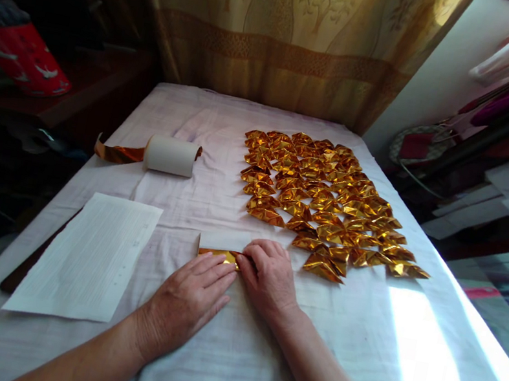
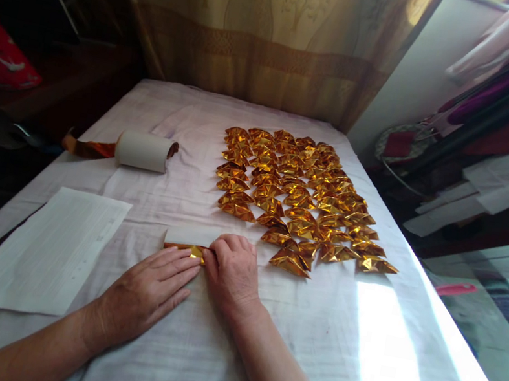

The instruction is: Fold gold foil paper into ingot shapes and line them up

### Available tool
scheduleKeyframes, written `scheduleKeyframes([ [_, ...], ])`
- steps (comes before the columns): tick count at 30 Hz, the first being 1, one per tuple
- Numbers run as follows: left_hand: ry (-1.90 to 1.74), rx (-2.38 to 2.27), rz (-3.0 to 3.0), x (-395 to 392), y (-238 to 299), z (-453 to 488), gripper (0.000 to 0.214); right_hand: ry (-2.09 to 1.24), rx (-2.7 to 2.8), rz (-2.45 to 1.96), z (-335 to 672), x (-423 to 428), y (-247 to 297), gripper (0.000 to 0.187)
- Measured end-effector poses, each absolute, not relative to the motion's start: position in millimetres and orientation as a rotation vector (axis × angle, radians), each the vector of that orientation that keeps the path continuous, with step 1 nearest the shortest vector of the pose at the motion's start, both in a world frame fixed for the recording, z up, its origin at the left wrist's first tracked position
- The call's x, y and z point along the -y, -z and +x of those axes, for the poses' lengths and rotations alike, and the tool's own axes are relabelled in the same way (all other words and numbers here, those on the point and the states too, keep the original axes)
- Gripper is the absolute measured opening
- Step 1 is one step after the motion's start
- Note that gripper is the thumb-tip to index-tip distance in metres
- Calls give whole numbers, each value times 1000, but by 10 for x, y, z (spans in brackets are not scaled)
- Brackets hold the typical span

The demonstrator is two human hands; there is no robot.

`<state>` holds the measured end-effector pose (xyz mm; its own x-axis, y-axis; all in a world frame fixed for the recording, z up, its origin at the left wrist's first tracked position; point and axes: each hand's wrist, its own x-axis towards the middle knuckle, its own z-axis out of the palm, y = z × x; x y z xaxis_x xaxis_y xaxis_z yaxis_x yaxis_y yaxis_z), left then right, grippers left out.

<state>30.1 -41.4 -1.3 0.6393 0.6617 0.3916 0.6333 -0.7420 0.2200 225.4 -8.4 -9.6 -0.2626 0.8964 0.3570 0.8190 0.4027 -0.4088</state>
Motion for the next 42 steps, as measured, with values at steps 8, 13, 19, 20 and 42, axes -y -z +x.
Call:
scheduleKeyframes([
  [8,-645,-1106,2728,405,41,269,36,-189,2154,-1519,2236,53,78,18],
  [13,-629,-1099,2719,398,35,262,37,-196,2132,-1516,2234,55,86,16],
  [19,-637,-1089,2726,386,33,266,37,-210,2110,-1537,2224,51,103,7],
  [20,-643,-1089,2728,385,37,265,37,-198,2100,-1536,2224,52,108,6],
  [42,-601,-1126,2694,368,45,296,38,-390,2078,-1438,2417,154,92,22],
])
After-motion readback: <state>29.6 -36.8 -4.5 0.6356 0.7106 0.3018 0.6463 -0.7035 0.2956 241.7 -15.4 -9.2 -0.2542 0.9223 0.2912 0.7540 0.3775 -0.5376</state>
